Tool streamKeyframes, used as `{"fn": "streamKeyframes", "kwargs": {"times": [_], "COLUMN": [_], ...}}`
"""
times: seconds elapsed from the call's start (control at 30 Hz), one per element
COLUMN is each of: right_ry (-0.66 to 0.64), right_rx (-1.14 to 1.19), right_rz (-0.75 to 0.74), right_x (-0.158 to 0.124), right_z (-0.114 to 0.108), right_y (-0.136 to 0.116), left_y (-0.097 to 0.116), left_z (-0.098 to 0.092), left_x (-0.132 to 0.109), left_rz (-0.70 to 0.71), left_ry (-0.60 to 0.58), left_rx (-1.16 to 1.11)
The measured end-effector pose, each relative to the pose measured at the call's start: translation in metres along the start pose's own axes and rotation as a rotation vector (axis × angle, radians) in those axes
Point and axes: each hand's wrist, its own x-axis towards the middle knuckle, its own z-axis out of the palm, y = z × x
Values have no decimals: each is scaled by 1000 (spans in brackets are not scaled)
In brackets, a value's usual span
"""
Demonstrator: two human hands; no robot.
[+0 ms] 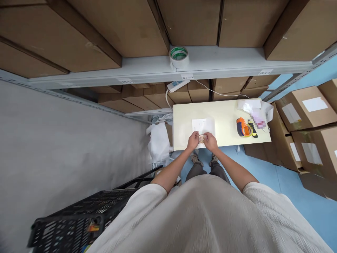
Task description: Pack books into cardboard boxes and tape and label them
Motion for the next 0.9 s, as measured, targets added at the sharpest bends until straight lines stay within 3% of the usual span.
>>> {"fn": "streamKeyframes", "kwargs": {"times": [0.17,0.3,0.43,0.77,0.9], "right_ry": [-127,-179,-204,-272,-251], "right_rx": [-77,-103,-99,-27,106], "right_rz": [-45,-59,-87,-138,-71], "right_x": [1,0,-1,-5,-6], "right_z": [27,38,40,41,31], "right_y": [-5,-3,0,-1,10], "left_y": [-16,-25,-29,-22,-20], "left_z": [-12,-16,-17,-27,-29], "left_x": [-10,-18,-18,-6,-9], "left_rz": [-35,111,189,179,190], "left_ry": [14,10,-42,-149,-202], "left_rx": [-58,-50,3,198,310]}}
